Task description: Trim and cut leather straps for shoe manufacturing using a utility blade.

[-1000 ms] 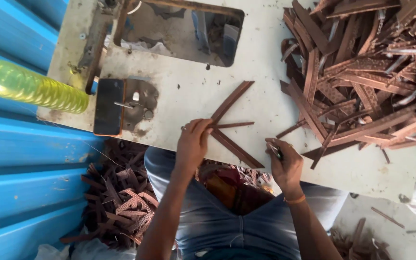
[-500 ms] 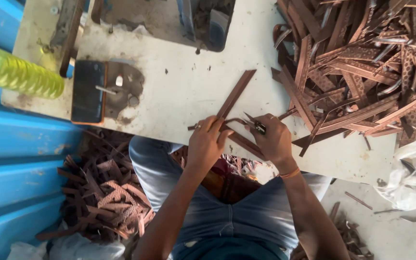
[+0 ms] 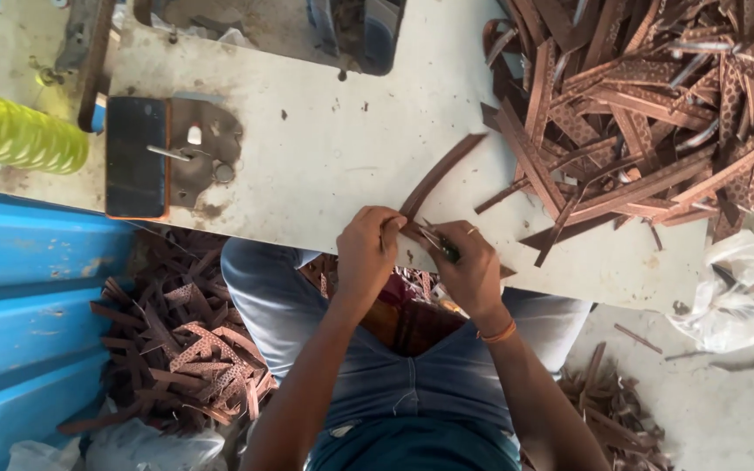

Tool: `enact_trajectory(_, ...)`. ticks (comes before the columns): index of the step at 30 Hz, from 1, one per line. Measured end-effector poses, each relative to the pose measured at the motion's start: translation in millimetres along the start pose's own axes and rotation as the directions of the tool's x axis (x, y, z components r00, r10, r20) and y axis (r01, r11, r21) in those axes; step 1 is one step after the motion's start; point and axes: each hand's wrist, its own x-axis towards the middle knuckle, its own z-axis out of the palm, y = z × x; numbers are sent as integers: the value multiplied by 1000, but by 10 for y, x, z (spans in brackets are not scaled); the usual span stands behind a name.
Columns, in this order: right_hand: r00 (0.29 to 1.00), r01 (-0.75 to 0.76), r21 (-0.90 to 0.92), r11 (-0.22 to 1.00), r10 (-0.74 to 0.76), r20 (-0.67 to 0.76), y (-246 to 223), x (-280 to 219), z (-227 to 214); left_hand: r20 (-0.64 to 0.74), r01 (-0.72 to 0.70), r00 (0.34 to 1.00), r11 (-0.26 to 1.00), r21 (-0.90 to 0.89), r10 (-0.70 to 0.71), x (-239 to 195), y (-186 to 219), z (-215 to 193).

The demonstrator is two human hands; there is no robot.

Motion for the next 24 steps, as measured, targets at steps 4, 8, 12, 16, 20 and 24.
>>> enact_trajectory(4,997,71,-102,992,-72,-12,-167,52,-147,94,33,995,999,-32,-30,-30,-155,72)
enact_trajectory(8,999,40,-80,996,-38,34,-145,27,-183,114,86,991,989,-118,-72,-88,-130,74)
enact_trajectory(12,997,68,-122,990,-71,-15,67,-30,-64,114,126,988,963,-240,-101,-115,-213,87)
enact_trajectory(16,992,79,-253,964,-101,-77,-45,20,5,112,95,991,966,-240,-69,-137,-181,73)
enact_trajectory(20,997,40,-351,936,-59,-45,119,54,-2,-3,217,974,931,-293,-228,-59,-309,-168)
enact_trajectory(24,997,15,-362,932,-41,-66,-9,76,-25,-136,351,877,807,-475,-461,-36,-781,-915)
